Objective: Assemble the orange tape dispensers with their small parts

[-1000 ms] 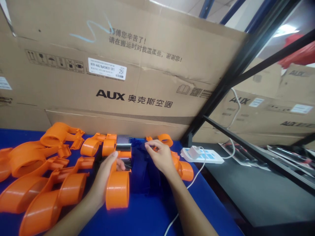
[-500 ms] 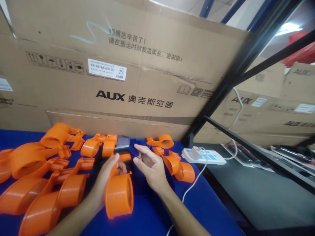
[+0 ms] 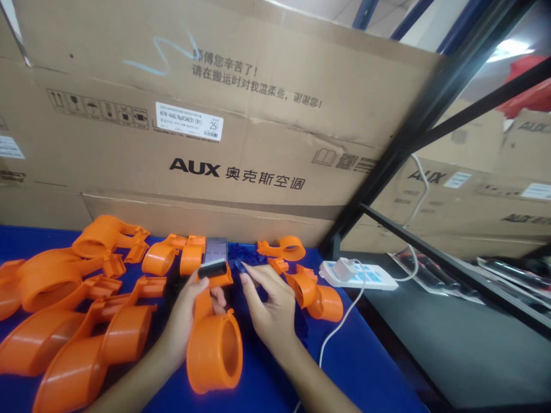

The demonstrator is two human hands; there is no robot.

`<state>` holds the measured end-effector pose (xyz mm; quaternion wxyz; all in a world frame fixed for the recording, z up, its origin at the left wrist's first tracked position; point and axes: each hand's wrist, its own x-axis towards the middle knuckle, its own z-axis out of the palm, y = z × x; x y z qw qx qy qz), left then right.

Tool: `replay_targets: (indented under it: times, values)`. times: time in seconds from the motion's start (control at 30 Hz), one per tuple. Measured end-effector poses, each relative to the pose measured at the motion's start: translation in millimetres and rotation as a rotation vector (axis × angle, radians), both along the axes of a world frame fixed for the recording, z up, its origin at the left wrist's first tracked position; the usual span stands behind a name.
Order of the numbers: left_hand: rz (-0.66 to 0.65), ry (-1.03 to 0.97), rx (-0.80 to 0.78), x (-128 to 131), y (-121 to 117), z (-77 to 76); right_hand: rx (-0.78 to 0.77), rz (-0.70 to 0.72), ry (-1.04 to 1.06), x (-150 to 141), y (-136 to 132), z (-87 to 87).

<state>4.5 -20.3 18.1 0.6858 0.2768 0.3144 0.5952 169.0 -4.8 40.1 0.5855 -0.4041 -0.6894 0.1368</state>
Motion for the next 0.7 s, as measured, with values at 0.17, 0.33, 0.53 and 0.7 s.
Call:
replay_targets:
  times: [0.17,0.33,0.53,0.7]
  values:
    - [0.023,0.056,0.005,-1.2,-0.3,0.5,-0.043,-0.041,0.07,0.3,2.1,-8.1]
    - [0.032,0.118,0.038,-0.8,-1.7,4.4,-0.172,0.026,0.25,-4.2,4.5,-15.9]
    - [0.055,0.16,0.061,2.8,-2.1,5.3,-0.228,0.101,0.221,-9.0,2.4,-16.3]
    - [0.014,0.165,0.077,3.8,-2.8,2.8,-0.235,0.141,0.134,-12.4,-4.8,-12.0]
